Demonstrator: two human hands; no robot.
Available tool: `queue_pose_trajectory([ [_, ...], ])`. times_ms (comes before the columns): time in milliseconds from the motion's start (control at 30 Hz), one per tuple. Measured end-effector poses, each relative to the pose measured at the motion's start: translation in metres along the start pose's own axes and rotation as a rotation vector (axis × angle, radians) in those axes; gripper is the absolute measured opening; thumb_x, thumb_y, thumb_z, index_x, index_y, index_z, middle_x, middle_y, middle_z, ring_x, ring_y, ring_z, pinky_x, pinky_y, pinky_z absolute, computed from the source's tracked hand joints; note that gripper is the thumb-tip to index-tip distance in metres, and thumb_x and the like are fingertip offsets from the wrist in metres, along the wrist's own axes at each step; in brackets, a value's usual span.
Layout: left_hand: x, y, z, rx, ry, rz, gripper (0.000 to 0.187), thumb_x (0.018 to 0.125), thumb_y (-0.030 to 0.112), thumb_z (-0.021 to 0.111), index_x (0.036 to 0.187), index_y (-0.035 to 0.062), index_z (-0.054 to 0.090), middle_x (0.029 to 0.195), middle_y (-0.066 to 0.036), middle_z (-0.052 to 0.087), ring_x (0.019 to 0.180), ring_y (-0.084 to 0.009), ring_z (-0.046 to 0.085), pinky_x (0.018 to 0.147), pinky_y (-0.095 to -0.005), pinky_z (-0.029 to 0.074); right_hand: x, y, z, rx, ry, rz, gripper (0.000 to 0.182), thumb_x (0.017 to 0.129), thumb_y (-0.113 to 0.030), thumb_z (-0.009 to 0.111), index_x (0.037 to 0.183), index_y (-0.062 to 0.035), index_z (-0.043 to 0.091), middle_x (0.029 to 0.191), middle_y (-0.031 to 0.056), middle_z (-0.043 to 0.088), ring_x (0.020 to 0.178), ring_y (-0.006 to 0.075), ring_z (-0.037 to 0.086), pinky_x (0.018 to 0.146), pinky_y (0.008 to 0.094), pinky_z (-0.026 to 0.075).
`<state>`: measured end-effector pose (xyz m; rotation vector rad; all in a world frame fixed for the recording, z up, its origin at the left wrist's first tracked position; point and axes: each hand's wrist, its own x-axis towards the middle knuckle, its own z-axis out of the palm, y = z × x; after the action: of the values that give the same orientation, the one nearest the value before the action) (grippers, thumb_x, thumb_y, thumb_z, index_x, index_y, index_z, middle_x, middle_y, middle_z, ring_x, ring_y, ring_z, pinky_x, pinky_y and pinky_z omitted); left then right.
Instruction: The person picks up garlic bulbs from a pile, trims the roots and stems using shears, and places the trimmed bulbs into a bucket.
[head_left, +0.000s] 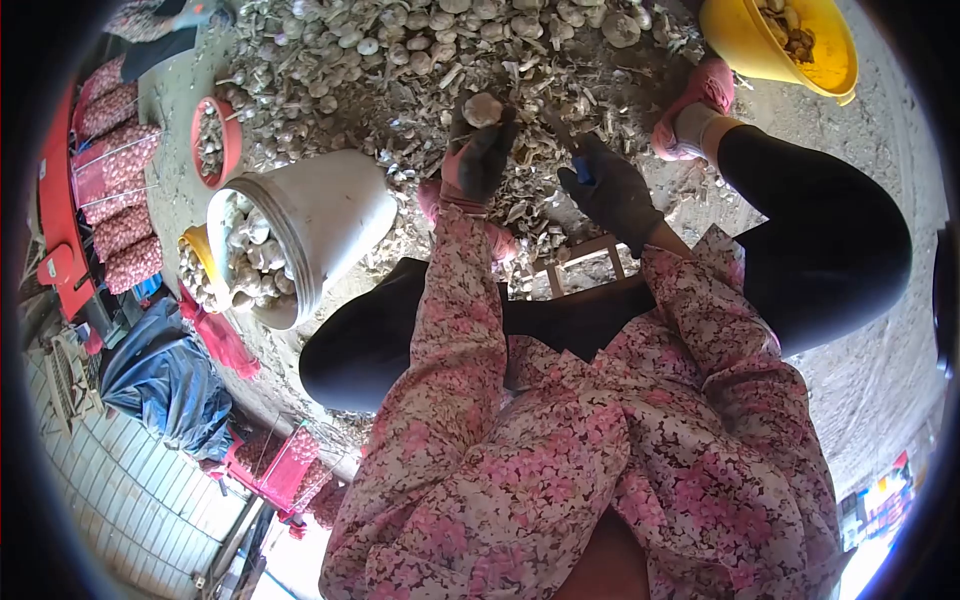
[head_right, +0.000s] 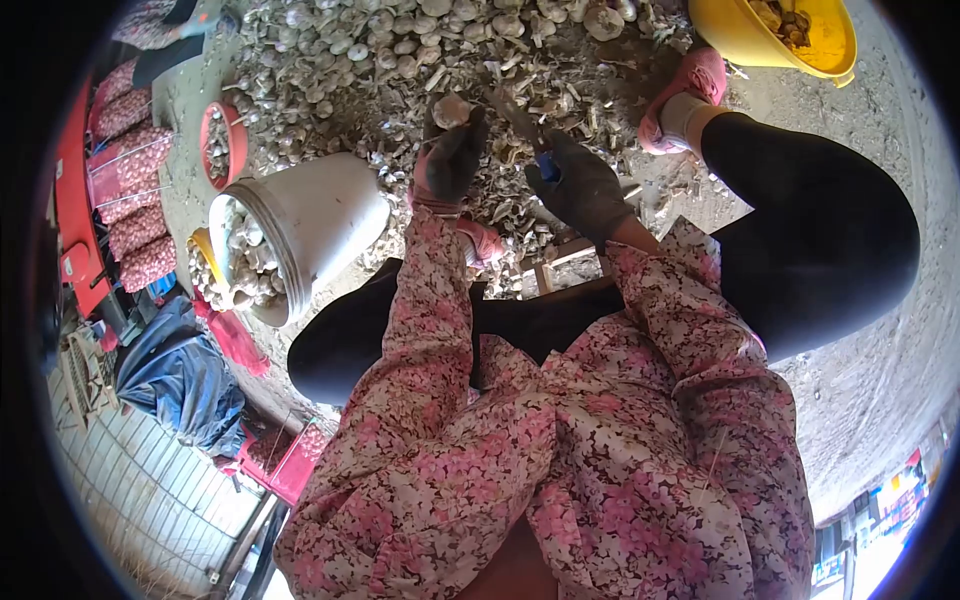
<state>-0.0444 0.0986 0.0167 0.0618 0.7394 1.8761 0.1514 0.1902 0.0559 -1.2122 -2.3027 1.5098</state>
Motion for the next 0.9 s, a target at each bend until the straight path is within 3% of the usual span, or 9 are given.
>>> queue_pose_trajectory([
  [67,-0.007,0.002,0.021,0.011,-0.085,0.005,0.058,0.086,-0.004,0.059,0.138,0.0142,0.043,0.123,-0.009,0.057,0.112,-0.0251,0.057,0.096,-0.0359,0.047,-0.003,-0.008,-0.006,-0.093,-0.002,-0.028,0.047,0.083,-0.029,0.066,0.123,-0.0074,0.05,0.092,0.0172,0.065,0.083,0.0343,0.064,0.074,0.0401,0.051],
  [133,-0.013,0.001,0.029,0.581,-0.007,0.108,0.059,0.084,-0.001,0.065,0.138,0.0098,0.043,0.125,-0.006,0.057,0.111,-0.0188,0.056,0.096,-0.0314,0.045,-0.007,-0.017,-0.008,-0.293,0.086,-0.093,0.054,0.082,-0.03,0.066,0.125,-0.0045,0.047,0.094,0.0162,0.065,0.087,0.0349,0.064,0.077,0.0428,0.051],
  [167,-0.017,-0.003,0.033,0.624,0.012,0.18,0.061,0.081,-0.002,0.068,0.137,0.0057,0.044,0.123,-0.004,0.058,0.109,-0.0137,0.056,0.093,-0.0281,0.047,-0.009,-0.021,-0.01,-0.316,0.051,-0.082,0.056,0.08,-0.03,0.066,0.125,-0.0021,0.047,0.094,0.0165,0.065,0.088,0.0363,0.063,0.078,0.044,0.05],
  [300,-0.04,-0.009,0.057,0.878,0.102,0.326,0.063,0.079,-0.01,0.06,0.137,0.007,0.043,0.118,-0.007,0.06,0.104,-0.0148,0.059,0.09,-0.0272,0.048,-0.025,-0.019,-0.003,-0.295,0.179,-0.212,0.05,0.082,-0.036,0.062,0.118,-0.0031,0.052,0.084,0.0189,0.065,0.076,0.0349,0.064,0.073,0.045,0.051],
  [467,-0.062,-0.006,0.07,1.118,0.085,0.435,0.06,0.077,-0.014,0.057,0.134,0.004,0.047,0.117,-0.01,0.059,0.105,-0.0167,0.059,0.089,-0.0275,0.049,-0.046,-0.033,-0.006,-0.161,-0.085,-0.086,0.043,0.082,-0.035,0.062,0.108,-0.0029,0.052,0.08,0.0193,0.065,0.077,0.0365,0.066,0.073,0.0459,0.051],
  [533,-0.069,-0.008,0.078,1.307,0.081,0.502,0.061,0.077,-0.013,0.058,0.135,0.0037,0.046,0.117,-0.011,0.059,0.105,-0.0161,0.058,0.088,-0.0264,0.049,-0.047,-0.025,0.002,-0.117,-0.076,-0.108,0.038,0.083,-0.032,0.061,0.106,-0.0033,0.051,0.078,0.0201,0.065,0.076,0.0373,0.065,0.071,0.0461,0.051],
  [700,-0.064,-0.023,0.052,1.18,0.187,0.329,0.056,0.081,-0.01,0.061,0.134,0.0028,0.047,0.117,-0.009,0.06,0.103,-0.0144,0.06,0.086,-0.0249,0.049,-0.041,-0.004,0.004,-0.215,-0.162,-0.095,0.025,0.088,-0.023,0.056,0.102,-0.0028,0.052,0.082,0.0204,0.063,0.078,0.0392,0.062,0.07,0.0492,0.048],
  [900,-0.045,-0.039,0.017,0.704,0.161,0.294,0.058,0.078,-0.009,0.068,0.131,0.0031,0.049,0.116,-0.007,0.06,0.1,-0.0149,0.06,0.087,-0.0275,0.051,-0.023,0.016,0.008,-0.275,-0.147,-0.141,0.02,0.09,-0.022,0.053,0.098,-0.0039,0.054,0.079,0.0206,0.063,0.077,0.0395,0.062,0.069,0.0496,0.047],
])
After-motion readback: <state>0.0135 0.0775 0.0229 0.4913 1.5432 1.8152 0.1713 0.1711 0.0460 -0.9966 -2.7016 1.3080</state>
